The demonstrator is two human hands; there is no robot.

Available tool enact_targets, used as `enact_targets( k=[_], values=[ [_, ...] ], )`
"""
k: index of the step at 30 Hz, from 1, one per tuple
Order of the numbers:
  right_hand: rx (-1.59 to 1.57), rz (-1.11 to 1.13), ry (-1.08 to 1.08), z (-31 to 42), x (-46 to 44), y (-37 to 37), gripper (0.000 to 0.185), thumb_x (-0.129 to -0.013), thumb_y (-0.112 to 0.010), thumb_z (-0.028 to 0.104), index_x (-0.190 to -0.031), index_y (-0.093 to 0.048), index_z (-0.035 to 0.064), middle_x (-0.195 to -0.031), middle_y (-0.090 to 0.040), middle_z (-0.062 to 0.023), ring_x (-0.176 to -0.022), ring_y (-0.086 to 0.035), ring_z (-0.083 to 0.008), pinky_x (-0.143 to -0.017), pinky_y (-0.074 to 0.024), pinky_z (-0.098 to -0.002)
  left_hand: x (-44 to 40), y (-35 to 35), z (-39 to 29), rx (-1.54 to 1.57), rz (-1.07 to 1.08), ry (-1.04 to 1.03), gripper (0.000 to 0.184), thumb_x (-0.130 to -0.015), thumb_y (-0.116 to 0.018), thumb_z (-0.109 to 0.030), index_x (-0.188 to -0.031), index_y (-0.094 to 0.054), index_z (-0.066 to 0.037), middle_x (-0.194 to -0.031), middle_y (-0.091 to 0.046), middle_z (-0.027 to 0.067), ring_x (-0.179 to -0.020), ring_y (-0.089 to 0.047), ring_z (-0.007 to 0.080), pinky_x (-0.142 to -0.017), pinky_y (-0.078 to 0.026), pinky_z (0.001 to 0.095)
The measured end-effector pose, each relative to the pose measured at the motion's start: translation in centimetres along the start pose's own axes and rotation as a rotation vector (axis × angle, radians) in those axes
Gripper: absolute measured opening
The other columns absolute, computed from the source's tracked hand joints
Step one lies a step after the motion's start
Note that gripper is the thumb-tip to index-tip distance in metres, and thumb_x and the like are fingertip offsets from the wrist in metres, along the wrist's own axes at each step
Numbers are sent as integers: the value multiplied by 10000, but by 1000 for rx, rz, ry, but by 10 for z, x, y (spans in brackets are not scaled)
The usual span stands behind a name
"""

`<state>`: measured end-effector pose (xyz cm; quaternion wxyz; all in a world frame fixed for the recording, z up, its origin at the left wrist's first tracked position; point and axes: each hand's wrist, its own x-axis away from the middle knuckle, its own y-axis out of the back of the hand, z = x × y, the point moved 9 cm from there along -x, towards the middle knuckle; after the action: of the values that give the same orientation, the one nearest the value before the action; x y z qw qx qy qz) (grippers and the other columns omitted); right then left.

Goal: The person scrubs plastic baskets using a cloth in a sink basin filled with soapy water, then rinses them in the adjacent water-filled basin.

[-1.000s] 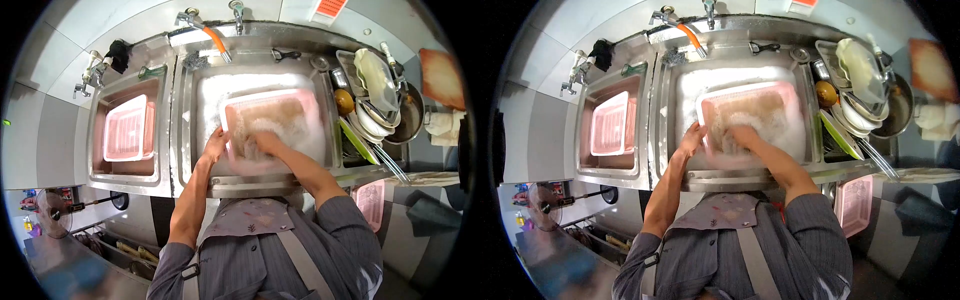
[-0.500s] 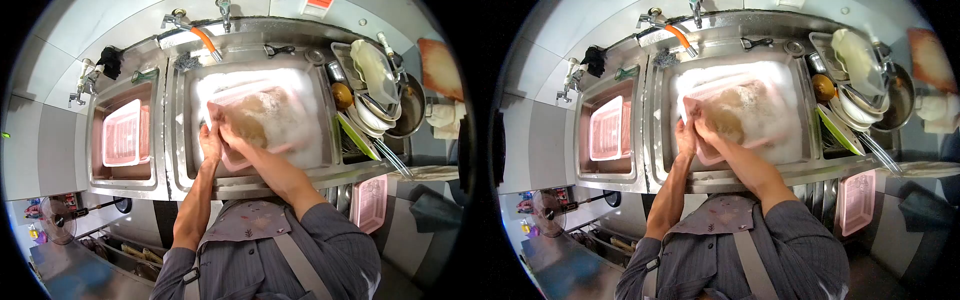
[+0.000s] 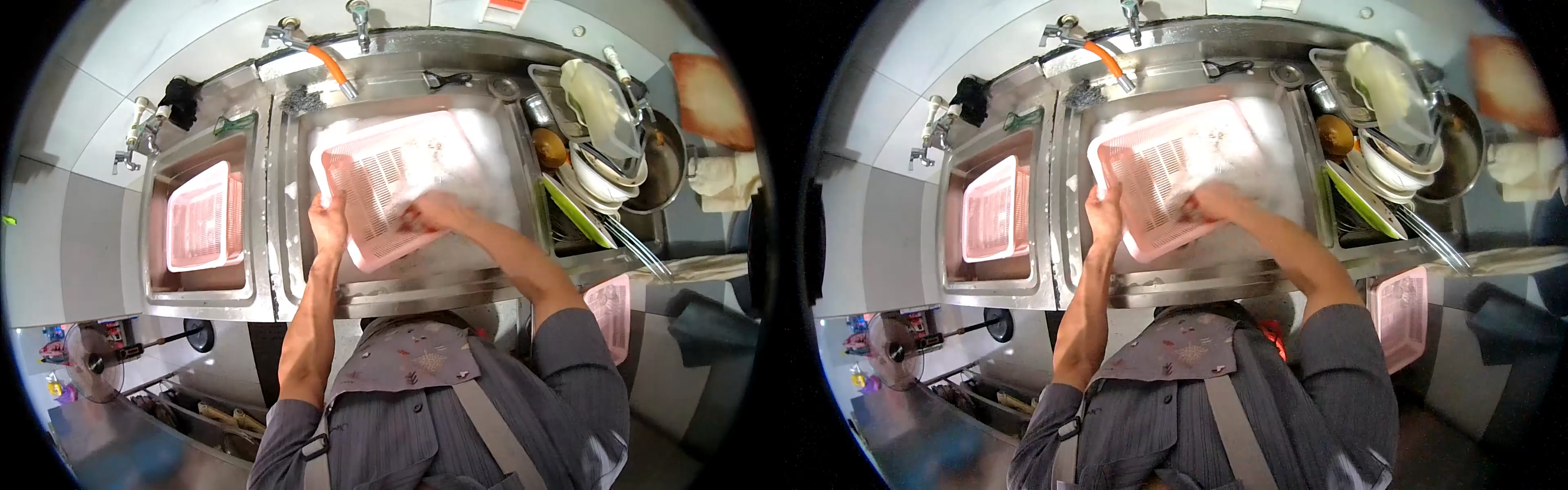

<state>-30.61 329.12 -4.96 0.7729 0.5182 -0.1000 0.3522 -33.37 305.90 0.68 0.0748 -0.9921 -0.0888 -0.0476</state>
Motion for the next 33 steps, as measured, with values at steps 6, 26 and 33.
enact_targets(
  k=[6,26,33],
  values=[
    [82,-689,-268,-62,-1,41,352,-906,-634,172,-1184,-542,-23,-1057,-629,-273,-975,-645,-401,-869,-535,-476,4,4,-33,-91,64,16,193,-892,-669,-97,-1041,-644,22,-925,-686,56,-795,-609,135,-711,-493,294],
    [-51,-764,-104,-27,-41,46,465,-867,-663,160,-1287,-492,56,-1297,-528,-189,-1182,-527,-333,-1029,-421,-475,20,15,-35,-36,44,44,215,-886,-660,-128,-1036,-659,26,-933,-682,53,-801,-592,132,-726,-488,297],
    [-457,-734,100,85,-47,8,290,-866,-610,80,-1132,-549,-17,-1225,-505,-273,-1137,-523,-388,-978,-431,-472,27,2,-42,-93,28,102,180,-896,-668,-134,-1005,-656,9,-913,-666,36,-784,-579,117,-687,-484,281]
  ],
)
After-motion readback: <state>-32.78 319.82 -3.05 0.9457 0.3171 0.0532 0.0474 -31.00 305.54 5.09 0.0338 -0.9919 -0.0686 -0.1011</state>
